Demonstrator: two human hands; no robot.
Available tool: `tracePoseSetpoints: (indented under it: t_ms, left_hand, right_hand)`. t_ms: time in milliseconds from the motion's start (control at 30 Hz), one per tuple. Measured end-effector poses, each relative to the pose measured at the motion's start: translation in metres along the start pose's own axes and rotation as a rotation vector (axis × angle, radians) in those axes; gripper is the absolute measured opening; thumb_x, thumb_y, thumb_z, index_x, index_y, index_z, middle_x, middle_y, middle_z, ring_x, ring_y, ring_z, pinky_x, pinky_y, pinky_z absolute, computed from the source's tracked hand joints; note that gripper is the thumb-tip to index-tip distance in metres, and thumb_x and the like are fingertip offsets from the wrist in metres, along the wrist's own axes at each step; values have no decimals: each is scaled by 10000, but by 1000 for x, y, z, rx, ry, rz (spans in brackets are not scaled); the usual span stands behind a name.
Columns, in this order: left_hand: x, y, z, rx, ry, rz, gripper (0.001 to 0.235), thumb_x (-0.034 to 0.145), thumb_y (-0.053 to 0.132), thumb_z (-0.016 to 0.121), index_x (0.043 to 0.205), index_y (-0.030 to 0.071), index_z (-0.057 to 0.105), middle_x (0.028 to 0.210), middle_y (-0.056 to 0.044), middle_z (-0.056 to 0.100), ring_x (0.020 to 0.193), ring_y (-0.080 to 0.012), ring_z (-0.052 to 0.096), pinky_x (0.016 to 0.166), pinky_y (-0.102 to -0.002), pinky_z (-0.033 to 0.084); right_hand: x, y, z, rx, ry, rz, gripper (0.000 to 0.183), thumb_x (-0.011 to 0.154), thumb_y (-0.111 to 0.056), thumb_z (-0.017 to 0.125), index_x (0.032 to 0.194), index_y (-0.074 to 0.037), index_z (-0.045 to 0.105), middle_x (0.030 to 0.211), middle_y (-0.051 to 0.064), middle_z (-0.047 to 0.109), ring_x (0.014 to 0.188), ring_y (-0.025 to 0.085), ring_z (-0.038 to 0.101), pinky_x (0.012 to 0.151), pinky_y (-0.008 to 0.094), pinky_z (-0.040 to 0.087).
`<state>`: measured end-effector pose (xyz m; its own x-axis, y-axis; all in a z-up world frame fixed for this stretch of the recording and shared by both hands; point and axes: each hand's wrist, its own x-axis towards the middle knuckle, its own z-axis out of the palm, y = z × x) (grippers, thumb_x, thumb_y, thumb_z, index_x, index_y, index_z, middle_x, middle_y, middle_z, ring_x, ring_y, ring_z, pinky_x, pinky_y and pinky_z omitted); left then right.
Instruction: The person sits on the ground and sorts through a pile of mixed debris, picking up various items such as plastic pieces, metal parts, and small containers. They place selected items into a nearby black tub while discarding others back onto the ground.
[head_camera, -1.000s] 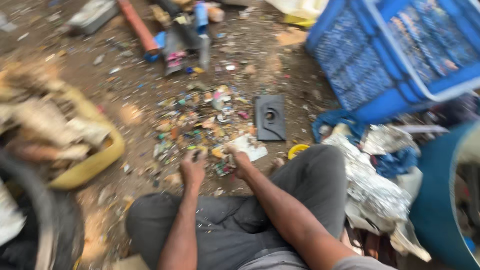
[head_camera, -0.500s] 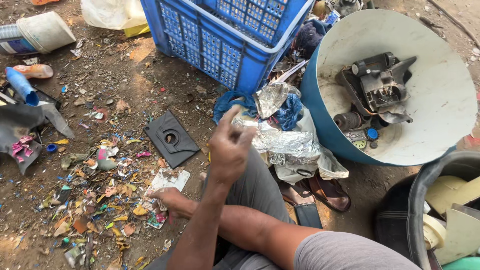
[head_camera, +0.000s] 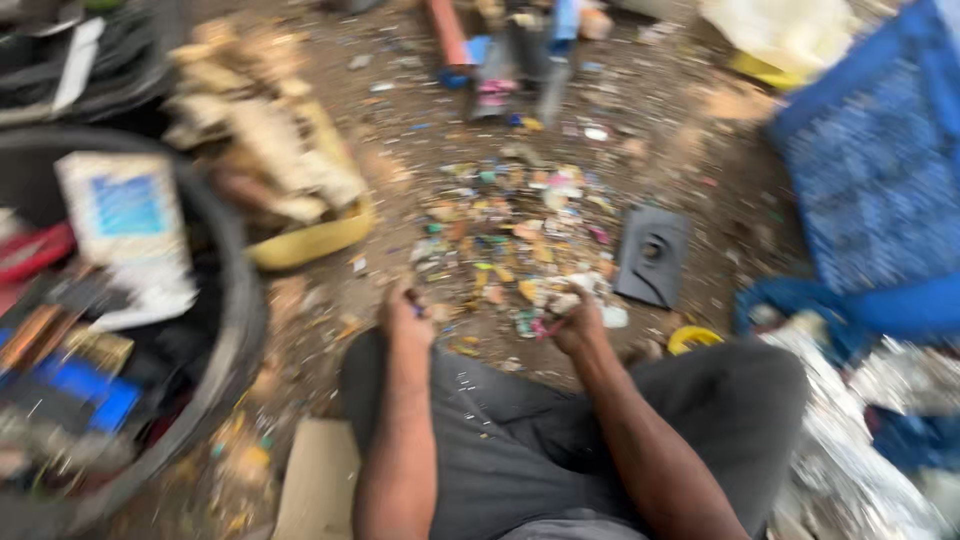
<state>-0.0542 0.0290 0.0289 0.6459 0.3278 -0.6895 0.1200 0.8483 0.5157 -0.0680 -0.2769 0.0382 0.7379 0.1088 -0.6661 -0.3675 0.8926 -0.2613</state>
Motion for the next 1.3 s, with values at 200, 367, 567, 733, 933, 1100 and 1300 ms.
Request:
tracePoseSetpoints:
  t_ms: [200, 367, 567, 733, 933, 1100, 1300]
  left_hand:
    - [56, -38, 25, 70, -112, -54, 208, 931, 312, 689, 846, 131, 631, 649, 3, 607, 483, -102, 509, 408, -278, 400]
    - [60, -49, 25, 62, -220, -143, 312, 960, 403, 653, 940, 93, 639, 749, -27, 630, 605, -136, 555, 542, -308, 444]
    - [61, -46, 15, 21, -330, -154, 472, 996, 513, 609, 1052, 46, 648, 870, -63, 658, 750, -177, 610, 702, -343, 498]
    - [46, -75, 37, 57, -655, -222, 656, 1030, 640, 569, 1131, -4, 640, 938, -106, 661, 815, -224, 641, 778, -376, 539]
    - [20, -72, 27, 303, -486, -475, 848, 868, 783, 523, 1340, 80, 573, 943, -105, 581, 793, -273, 571, 714, -481, 499]
    - [27, -25, 13, 310, -67, 110, 769, 947, 651, 468, 1323, 0, 631, 1249, -187, 680, 1145, -292, 656, 950, -479, 535]
    - [30, 0, 0, 121, 7, 223, 580, 990, 528, 579, 1191, -9, 668, 1195, -189, 713, 1079, -282, 679, 938, -429, 572]
  right_hand:
    - [-93, 104, 176, -147, -293, -42, 392, 1025, -468, 548, 1174, -110, 604, 939, 92, 648, 890, 272, 605, 804, 433, 476]
    - [-127, 207, 277, -510, -620, 156, 648, 1009, -476, 594, 1441, -22, 431, 1276, 175, 555, 1163, 319, 537, 1006, 658, 443]
    - [-106, 189, 224, -710, -544, -327, 523, 1014, -189, 630, 1441, 93, 525, 1275, 268, 587, 1198, 375, 533, 939, 436, 485]
    - [-60, 128, 126, -1849, -340, -1211, 453, 829, -94, 686, 1259, 51, 679, 1180, 300, 595, 1064, 413, 593, 904, 492, 534]
    - [-7, 87, 59, -1429, -261, -472, 268, 991, -128, 618, 1185, 37, 700, 1054, 152, 754, 956, 299, 722, 858, 423, 596]
    - [-30, 88, 82, -471, -227, -18, 350, 992, -176, 567, 1235, 72, 606, 1069, 196, 702, 952, 317, 696, 836, 451, 614]
    - [-159, 160, 156, -1391, -543, -500, 379, 951, -174, 686, 1268, 27, 636, 1476, 73, 553, 1126, 295, 688, 983, 423, 553]
